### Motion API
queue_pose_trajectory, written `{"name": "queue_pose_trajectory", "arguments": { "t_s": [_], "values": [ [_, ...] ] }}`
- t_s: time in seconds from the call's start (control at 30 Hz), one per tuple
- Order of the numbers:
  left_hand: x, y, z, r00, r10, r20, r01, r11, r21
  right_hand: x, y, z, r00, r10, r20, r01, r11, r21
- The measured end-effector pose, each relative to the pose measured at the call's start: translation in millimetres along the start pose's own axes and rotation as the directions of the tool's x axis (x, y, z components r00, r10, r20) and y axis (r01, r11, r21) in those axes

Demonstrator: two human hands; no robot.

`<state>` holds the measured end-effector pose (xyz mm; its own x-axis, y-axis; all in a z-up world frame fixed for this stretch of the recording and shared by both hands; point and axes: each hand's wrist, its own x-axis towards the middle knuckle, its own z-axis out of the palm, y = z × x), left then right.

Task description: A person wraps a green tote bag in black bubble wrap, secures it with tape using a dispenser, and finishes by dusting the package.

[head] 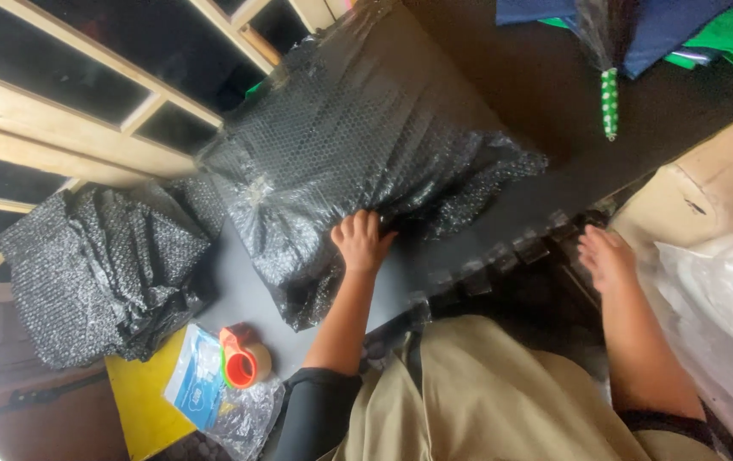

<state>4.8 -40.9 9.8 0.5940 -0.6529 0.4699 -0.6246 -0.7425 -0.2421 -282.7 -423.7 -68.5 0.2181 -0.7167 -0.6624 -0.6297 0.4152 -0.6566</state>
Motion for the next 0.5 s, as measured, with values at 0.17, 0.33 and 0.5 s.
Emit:
{"name": "queue_pose_trajectory", "arguments": {
  "t_s": [0.17, 0.33, 0.5],
  "values": [
    [2, 6, 26, 0.977, -0.075, -0.198, 0.086, 0.995, 0.048, 16, 27, 18, 0.979, -0.073, 0.19, -0.036, 0.856, 0.516],
    [1, 4, 25, 0.972, -0.062, -0.227, 0.067, 0.998, 0.017, 28, 30, 20, 0.996, -0.082, 0.041, 0.059, 0.918, 0.393],
    [-1, 3, 33, 0.971, -0.067, -0.231, 0.069, 0.998, 0.003, -2, 12, 20, 0.985, -0.051, 0.163, -0.009, 0.938, 0.346]
  ]
}}
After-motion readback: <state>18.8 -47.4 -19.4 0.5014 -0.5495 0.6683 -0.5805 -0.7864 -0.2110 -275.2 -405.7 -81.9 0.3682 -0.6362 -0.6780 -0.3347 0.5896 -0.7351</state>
